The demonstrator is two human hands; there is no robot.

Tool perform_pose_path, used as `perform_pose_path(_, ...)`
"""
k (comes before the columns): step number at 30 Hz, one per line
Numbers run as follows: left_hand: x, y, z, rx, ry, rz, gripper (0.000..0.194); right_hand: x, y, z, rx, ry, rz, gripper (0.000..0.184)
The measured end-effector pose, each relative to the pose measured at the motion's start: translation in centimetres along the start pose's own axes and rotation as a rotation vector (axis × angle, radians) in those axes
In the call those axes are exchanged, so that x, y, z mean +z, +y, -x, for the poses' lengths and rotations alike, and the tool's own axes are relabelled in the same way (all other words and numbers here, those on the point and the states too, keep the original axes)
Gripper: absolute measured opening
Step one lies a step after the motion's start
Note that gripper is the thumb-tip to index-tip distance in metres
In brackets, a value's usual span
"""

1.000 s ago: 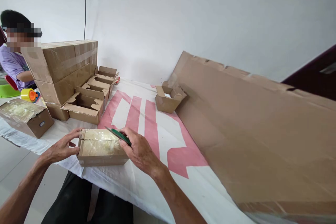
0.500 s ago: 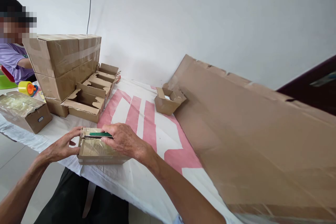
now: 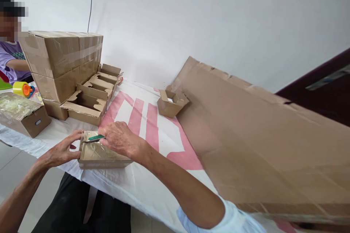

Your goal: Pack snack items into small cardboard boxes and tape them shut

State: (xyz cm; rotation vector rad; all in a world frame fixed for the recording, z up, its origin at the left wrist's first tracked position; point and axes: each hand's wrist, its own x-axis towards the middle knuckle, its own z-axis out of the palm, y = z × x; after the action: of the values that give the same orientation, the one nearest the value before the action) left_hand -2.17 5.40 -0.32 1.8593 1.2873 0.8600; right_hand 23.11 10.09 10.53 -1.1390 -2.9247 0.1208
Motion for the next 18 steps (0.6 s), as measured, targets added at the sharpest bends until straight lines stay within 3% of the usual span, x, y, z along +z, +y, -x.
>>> perform_pose_path(7, -0.2, 0.1, -0.5, -0.03, 0.001, -0.038, 0.051, -0.6, -0.4, -0.8, -0.009, -0.05, 0.182, 0.012)
perform_pose_path(12, 0.0, 0.2, -1.0, -0.056, -0.004, -0.043, 0.049, 0.0, 2.5, 1.1, -0.018, -0.09, 0.17, 0.013)
perform_pose_path(18, 0.5, 0.6, -1.5, -0.062, -0.084, -0.067, 0.054, 1.1, 5.4, 4.4, 0.012, -0.036, 0.105, 0.017)
